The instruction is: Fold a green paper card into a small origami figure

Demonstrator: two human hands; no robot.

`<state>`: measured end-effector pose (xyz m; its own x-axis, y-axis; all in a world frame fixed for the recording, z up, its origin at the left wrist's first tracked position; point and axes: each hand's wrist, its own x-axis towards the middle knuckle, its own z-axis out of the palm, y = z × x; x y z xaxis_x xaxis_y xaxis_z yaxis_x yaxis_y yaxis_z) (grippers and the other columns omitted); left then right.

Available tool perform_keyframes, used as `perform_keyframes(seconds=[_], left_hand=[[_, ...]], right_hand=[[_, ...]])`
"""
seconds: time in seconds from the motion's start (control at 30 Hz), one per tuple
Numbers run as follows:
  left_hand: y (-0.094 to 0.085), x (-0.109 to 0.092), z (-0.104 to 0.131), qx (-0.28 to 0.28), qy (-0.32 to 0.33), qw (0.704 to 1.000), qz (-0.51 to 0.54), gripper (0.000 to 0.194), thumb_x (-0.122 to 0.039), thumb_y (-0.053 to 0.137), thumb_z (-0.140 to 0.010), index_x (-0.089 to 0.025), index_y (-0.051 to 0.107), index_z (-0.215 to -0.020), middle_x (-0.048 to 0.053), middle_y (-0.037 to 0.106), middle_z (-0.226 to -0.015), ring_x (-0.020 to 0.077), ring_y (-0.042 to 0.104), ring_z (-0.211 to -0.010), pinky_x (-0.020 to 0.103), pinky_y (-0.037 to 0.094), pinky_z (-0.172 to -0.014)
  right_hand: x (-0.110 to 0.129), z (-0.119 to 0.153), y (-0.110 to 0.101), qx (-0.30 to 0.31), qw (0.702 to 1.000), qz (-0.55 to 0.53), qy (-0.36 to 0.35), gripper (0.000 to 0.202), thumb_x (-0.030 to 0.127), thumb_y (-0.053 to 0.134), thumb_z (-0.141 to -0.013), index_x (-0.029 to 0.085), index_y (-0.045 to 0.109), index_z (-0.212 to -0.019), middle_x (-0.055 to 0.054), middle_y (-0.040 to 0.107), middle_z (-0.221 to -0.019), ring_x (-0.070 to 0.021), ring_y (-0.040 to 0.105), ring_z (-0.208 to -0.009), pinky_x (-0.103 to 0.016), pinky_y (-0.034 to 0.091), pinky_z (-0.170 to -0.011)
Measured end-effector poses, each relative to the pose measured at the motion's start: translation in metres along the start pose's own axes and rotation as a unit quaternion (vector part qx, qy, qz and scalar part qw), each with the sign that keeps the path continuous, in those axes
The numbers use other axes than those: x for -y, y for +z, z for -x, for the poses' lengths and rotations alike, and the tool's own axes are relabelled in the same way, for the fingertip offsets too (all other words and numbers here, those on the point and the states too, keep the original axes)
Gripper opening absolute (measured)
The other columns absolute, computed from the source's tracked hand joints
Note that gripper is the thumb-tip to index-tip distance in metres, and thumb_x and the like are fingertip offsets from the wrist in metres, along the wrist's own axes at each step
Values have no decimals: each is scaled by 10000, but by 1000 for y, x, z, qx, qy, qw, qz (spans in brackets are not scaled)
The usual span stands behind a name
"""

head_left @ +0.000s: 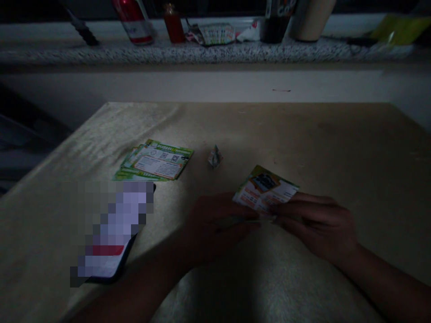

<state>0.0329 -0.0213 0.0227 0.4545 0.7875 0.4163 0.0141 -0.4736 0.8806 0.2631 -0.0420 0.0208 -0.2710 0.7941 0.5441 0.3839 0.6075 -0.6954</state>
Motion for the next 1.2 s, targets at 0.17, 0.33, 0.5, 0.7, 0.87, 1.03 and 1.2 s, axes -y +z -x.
perform_keyframes(seconds=[0.17, 0.33, 0.5, 0.7, 0.87, 1.03, 1.2], left_hand=[[5, 2, 2, -51, 21, 998, -14, 172, -54, 762, -799, -183, 792, -910, 45, 817, -925, 149, 775, -781, 214, 612, -721], [14, 7, 8, -89, -21, 996, 4, 131, -65, 726, -796, -165, 762, -872, 62, 804, -891, 190, 773, -790, 272, 616, -731], [19, 7, 10, -108, -34, 993, -25, 131, -102, 738, -834, -205, 767, -909, 12, 802, -898, 142, 762, -786, 214, 591, -736], [23, 4, 10, -136, -38, 988, -58, 71, -136, 720, -870, -200, 749, -859, -14, 801, -831, 108, 744, -703, 174, 571, -668], [27, 1, 11, -166, -55, 981, -84, 107, -171, 727, -861, -177, 711, -755, -10, 786, -746, 108, 728, -619, 170, 554, -582], [28, 2, 10, -175, -48, 978, -101, 112, -172, 750, -843, -176, 706, -740, -26, 776, -711, 83, 699, -572, 144, 525, -547], [26, 1, 8, -168, -27, 980, -106, 156, -161, 745, -832, -157, 687, -687, -15, 748, -655, 82, 679, -538, 149, 512, -526]], right_hand=[[0, 1, 4, -33, 999, -18, -1, 129, 153, 781, -849, 245, 806, -937, -30, 816, -827, -172, 783, -683, -229, 660, -599], [3, 2, 6, -54, 998, -8, -13, 144, 112, 770, -846, 221, 799, -935, -29, 814, -835, -153, 781, -701, -201, 657, -663], [7, 3, 7, -50, 999, 4, -21, 201, 46, 782, -801, 186, 796, -945, -47, 812, -838, -155, 786, -727, -175, 648, -674], [11, 3, 12, -70, 997, -13, 5, 263, 8, 782, -771, 187, 797, -963, -54, 833, -929, -155, 802, -819, -168, 646, -780], [15, 4, 18, -104, 993, -22, 47, 255, 29, 807, -752, 230, 807, -908, 0, 835, -852, -135, 799, -737, -155, 654, -709], [17, 5, 21, -139, 985, -40, 96, 265, 35, 821, -727, 262, 811, -864, 36, 834, -820, -116, 796, -705, -118, 641, -684], [13, 8, 20, -134, 985, -40, 99, 254, 50, 832, -723, 262, 815, -860, 38, 832, -813, -112, 794, -706, -114, 637, -684]])
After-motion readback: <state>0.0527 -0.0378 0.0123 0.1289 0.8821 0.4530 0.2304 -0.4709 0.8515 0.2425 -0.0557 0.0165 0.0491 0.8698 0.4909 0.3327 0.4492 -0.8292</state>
